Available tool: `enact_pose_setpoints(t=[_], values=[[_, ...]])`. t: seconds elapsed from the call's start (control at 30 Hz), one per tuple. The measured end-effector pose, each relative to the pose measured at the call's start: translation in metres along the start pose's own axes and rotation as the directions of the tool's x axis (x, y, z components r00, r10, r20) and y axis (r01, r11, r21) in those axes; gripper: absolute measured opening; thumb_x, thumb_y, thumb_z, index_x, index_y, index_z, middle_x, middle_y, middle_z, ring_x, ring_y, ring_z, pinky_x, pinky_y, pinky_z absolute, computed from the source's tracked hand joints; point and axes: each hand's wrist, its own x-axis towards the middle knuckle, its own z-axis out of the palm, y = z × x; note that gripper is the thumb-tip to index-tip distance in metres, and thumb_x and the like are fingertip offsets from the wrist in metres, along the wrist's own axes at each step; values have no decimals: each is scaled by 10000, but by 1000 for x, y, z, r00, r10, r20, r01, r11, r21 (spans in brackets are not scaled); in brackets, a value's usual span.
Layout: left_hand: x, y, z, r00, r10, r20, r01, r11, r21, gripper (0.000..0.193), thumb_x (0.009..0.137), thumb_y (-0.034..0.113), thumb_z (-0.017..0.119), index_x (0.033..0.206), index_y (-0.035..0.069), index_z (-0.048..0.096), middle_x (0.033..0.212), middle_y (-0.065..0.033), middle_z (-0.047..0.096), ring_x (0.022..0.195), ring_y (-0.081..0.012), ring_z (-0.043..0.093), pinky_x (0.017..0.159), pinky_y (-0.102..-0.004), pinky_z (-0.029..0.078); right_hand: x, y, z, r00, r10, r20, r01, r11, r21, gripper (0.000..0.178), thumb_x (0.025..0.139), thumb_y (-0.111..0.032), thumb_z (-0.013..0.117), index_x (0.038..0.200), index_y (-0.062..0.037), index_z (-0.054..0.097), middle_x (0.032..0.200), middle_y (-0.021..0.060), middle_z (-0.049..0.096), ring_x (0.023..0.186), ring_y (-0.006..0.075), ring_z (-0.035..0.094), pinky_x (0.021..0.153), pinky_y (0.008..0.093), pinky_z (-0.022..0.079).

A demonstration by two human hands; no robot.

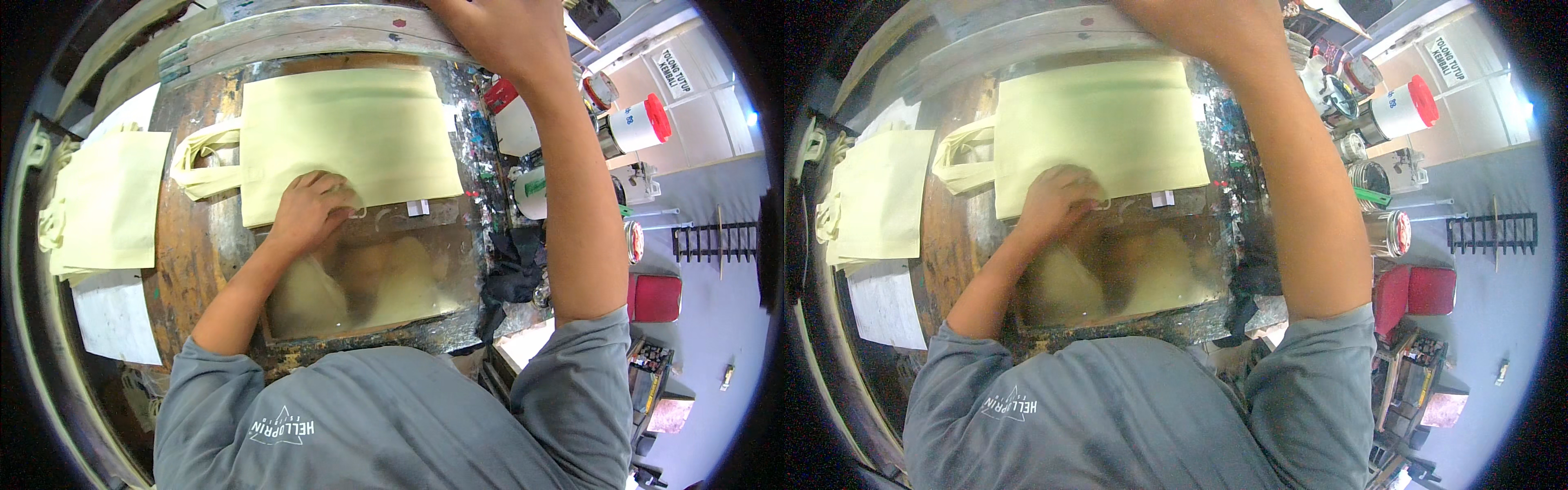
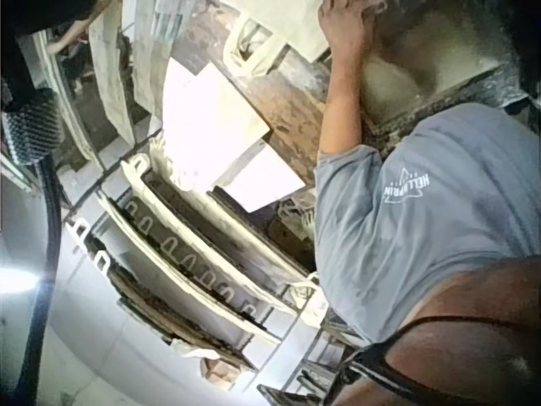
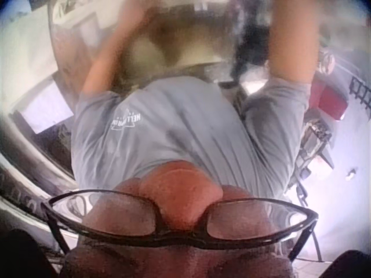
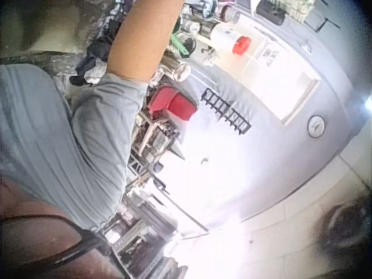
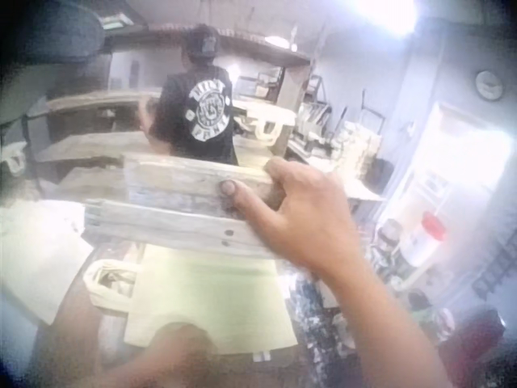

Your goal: The person performs screen printing on yellow bags by placing a bag on a flat board, lowering a mesh screen with green ink, and using a squeegee to spread the ink across the stencil. They repeat the process for several bags, moving them aside as they are finished.

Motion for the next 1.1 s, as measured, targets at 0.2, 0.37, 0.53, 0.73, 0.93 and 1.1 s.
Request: enact_pose_setpoints(t=[0.2, 0.37, 0.53, 0.73, 0.93, 1.1], values=[[5, 20, -15, 998, -52, -30, 54, 996, 70, 416, 896, 391, 831, 1206, 117, 789, 1306, -108, 725, 1274, -352, 647, 1101, -463, 514, -7, 0, 5, 1000, -16, -26, 12, 991, -134, 635, 1036, -701, 580, 740, -140, 561, 689, 13, 542, 659, 179, 482, 697, 381, 424], [71, -9, -37, 979, -195, -52, 185, 970, -155, 616, 985, 516, 745, 1399, 62, 699, 1432, -193, 673, 1359, -386, 611, 1174, -476, 471, -11, 5, 9, 974, -167, -151, 141, 976, -169, 623, 1010, -697, 605, 833, -102, 667, 744, 86, 655, 735, 261, 616, 789, 464, 445], [197, -82, -11, 958, -256, 128, 249, 966, 69, 735, 1064, 588, 588, 1555, 42, 562, 1577, -235, 575, 1467, -415, 526, 1249, -493, 389, -3, 8, 15, 955, -167, -245, 127, 977, -169, 680, 940, -729, 662, 914, -57, 759, 814, 148, 725, 842, 361, 711, 805, 494, 448], [269, -131, 29, 922, -347, 173, 304, 924, 233, 738, 1048, 579, 617, 1526, 18, 567, 1496, -250, 614, 1414, -411, 560, 1226, -489, 404, 0, 14, 13, 954, -148, -261, 117, 984, -132, 695, 913, -730, 688, 900, -38, 755, 800, 162, 709, 834, 361, 705, 795, 484, 453], [248, -118, 14, 942, -331, 62, 302, 911, 280, 712, 1016, 528, 698, 1451, -28, 606, 1377, -266, 679, 1333, -393, 622, 1176, -483, 452, 9, 16, 14, 956, -141, -259, 116, 987, -109, 696, 904, -726, 696, 905, -35, 780, 802, 181, 725, 828, 383, 719, 770, 499, 481], [97, -24, -74, 804, -570, -168, 471, 784, -404, 680, 955, 365, 820, 1422, -49, 551, 1164, -194, 719, 1140, -287, 678, 1048, -421, 526, -11, 9, 13, 946, -162, -282, 131, 983, -126, 611, 918, -678, 710, 862, -69, 715, 791, 129, 674, 791, 371, 663, 797, 494, 437]])
